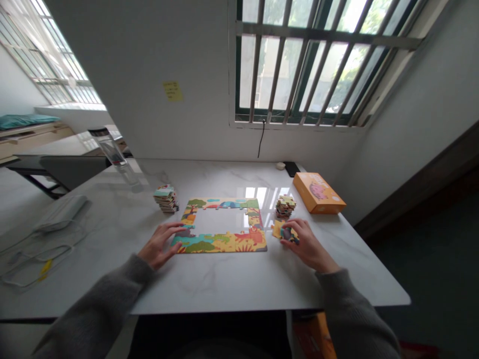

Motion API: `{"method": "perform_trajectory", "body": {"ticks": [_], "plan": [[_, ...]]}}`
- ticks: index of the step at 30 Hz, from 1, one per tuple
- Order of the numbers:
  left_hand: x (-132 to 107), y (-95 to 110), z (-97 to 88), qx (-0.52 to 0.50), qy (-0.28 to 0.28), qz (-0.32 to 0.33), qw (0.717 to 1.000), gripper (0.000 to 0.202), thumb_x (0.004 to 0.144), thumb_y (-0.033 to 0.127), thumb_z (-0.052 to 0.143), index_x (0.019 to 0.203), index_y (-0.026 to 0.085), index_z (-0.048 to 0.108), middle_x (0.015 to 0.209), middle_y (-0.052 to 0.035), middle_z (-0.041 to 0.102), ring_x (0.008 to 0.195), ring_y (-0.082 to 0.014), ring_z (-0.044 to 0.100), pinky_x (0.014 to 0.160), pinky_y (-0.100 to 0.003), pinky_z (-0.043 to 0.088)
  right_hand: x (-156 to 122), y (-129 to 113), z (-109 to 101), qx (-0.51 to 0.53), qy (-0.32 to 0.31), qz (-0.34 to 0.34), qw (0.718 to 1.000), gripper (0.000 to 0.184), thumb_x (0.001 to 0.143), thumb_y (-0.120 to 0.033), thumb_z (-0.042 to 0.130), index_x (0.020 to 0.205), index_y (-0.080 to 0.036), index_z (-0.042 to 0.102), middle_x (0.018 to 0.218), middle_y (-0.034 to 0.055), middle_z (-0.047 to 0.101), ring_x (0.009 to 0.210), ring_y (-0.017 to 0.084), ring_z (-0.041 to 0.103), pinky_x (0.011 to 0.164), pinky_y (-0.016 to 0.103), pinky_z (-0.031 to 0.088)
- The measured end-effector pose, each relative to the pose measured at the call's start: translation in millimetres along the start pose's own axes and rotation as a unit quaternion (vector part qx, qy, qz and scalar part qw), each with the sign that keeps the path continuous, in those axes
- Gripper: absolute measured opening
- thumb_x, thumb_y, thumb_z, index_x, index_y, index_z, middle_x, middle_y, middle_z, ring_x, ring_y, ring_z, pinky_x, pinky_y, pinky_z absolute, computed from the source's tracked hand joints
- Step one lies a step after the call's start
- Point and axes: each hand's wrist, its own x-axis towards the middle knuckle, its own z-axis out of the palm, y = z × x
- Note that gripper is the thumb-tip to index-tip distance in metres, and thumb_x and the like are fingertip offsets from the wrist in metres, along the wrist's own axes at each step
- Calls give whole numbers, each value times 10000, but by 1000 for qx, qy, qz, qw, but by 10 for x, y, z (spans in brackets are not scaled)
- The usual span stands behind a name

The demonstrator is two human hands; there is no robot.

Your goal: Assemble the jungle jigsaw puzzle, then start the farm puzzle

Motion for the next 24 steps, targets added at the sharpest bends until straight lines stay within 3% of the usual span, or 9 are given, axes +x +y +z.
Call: {"method": "perform_trajectory", "body": {"ticks": [6,8,10,12,15,20,22,24], "plan": [[307,447,139,-111,-22,-8,993,233,917,314,542,1085,208,662,987,-65,708,937,-225,644,904,-391,479,370,-844,388,73,-53,-126,988,334,908,-325,655,1226,-276,568,1209,108,595,1154,297,552,1005,508,488],[457,566,222,-181,-32,-49,982,268,913,333,562,1143,217,635,918,-40,707,865,-196,651,859,-365,481,507,-1062,493,78,-57,-151,984,389,898,-293,676,1266,-274,549,1214,106,587,1164,290,535,1009,499,490],[613,622,309,-280,-42,-96,954,425,904,371,585,1293,208,532,898,-33,695,821,-177,648,777,-324,488,629,-1193,570,76,-48,-176,980,462,885,-296,698,1314,-285,529,1210,105,584,1155,292,532,1017,522,482],[747,614,396,-395,-54,-125,909,471,899,445,588,1274,170,515,797,-19,653,755,-166,640,690,-287,485,722,-1246,631,72,-34,-193,978,523,892,-302,691,1374,-305,490,1217,104,581,1159,299,532,1019,546,475],[855,539,520,-469,-46,-144,870,471,837,529,672,1099,148,585,754,-11,616,669,-131,584,603,-246,452,785,-1244,726,71,-6,-203,977,585,916,-287,657,1448,-337,418,1249,101,563,1182,300,525,1013,541,484],[816,478,672,-498,-31,-169,850,544,749,603,745,1023,146,636,683,18,574,594,-108,528,575,-248,453,741,-1174,916,110,6,-188,976,585,919,-276,637,1453,-336,407,1264,105,527,1201,295,514,1013,520,498],[779,496,687,-492,-34,-173,852,544,746,591,757,1037,141,662,678,17,576,603,-109,529,592,-251,458,717,-1140,978,159,20,-153,975,582,922,-293,622,1455,-300,389,1259,118,525,1175,284,536,986,496,517],[751,520,674,-476,-45,-169,862,524,775,567,744,1066,135,686,696,6,588,628,-112,535,616,-254,460,703,-1109,1018,220,31,-95,970,566,944,-312,579,1463,-265,357,1129,103,575,1025,246,598,904,453,549]]}}
